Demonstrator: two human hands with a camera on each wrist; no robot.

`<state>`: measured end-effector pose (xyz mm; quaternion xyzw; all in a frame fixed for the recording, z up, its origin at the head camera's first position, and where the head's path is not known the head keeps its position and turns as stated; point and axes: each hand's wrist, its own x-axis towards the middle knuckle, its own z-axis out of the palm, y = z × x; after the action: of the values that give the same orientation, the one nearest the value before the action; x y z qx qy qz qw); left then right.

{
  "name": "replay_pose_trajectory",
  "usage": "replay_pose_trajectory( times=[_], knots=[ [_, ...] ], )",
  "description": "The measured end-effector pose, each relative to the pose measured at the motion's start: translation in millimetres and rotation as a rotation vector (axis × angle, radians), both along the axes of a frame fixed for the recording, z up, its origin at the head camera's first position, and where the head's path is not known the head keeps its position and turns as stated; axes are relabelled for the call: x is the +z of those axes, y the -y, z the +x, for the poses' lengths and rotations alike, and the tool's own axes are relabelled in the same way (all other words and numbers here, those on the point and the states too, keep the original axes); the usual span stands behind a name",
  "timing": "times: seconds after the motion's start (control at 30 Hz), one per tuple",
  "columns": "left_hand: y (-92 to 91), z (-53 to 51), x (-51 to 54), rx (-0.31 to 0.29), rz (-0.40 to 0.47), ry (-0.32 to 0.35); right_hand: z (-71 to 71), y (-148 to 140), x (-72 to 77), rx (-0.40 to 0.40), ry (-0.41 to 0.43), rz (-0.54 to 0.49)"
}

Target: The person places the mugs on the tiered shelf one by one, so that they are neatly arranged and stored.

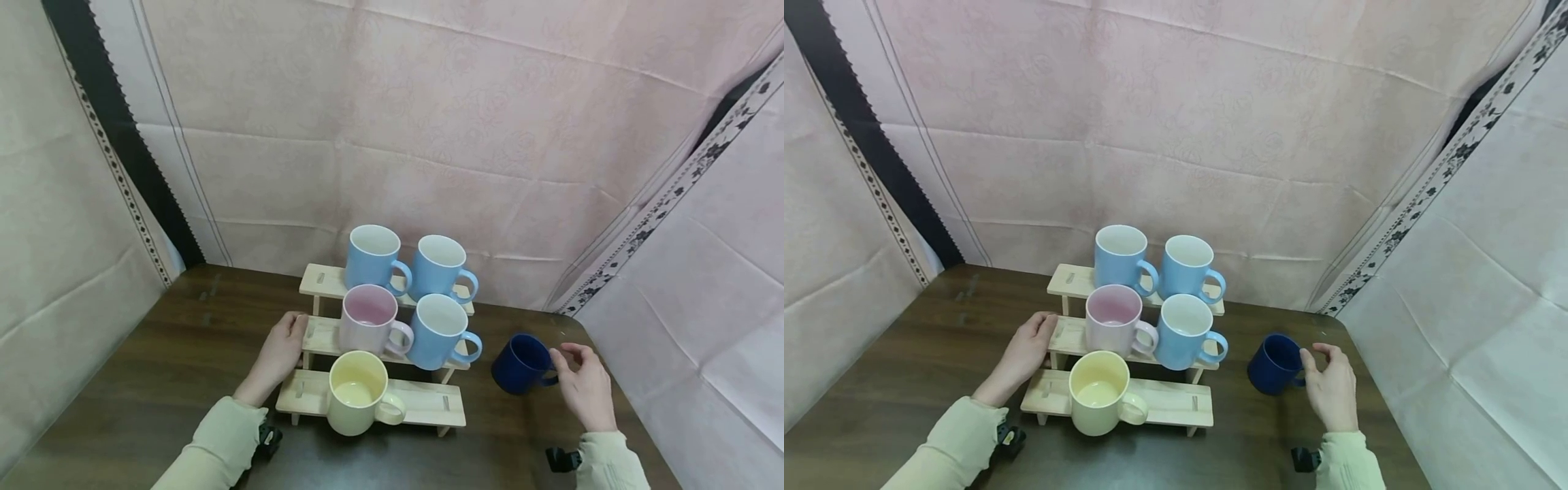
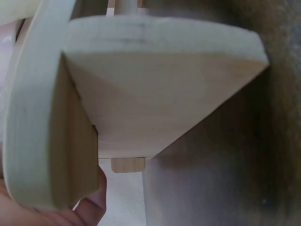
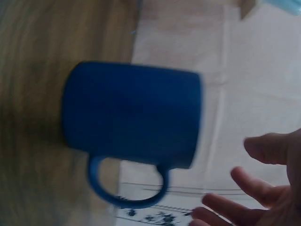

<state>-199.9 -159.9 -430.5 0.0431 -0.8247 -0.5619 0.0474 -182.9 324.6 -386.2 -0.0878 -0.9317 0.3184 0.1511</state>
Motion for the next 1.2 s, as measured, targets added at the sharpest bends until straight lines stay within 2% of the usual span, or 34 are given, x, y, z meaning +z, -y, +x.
replay_pose_trajectory(
  times=[0.2, 0.47, 0.6, 0.87, 1.2],
  knots=[
    [0.5, 0.7, 0.5, 0.003, -0.002, -0.007, -16.9, -10, -18.8, -0.009, -0.060, 0.029],
    [1.5, 1.3, 0.3, -0.003, -0.008, -0.006, -28.7, -14, -33.5, 0.103, -0.075, 0.073],
    [1.3, 1.5, 0.1, -0.002, 0.000, -0.008, -31.9, -16, -38.6, 0.162, -0.054, 0.069],
    [0.2, 1.2, -0.5, 0.000, 0.012, -0.013, -36.0, -20, -46.2, 0.209, -0.019, 0.078],
    [-0.6, 1.1, -0.1, 0.000, 0.012, -0.014, -34.3, -25, -47.2, 0.164, 0.116, 0.052]
  ],
)
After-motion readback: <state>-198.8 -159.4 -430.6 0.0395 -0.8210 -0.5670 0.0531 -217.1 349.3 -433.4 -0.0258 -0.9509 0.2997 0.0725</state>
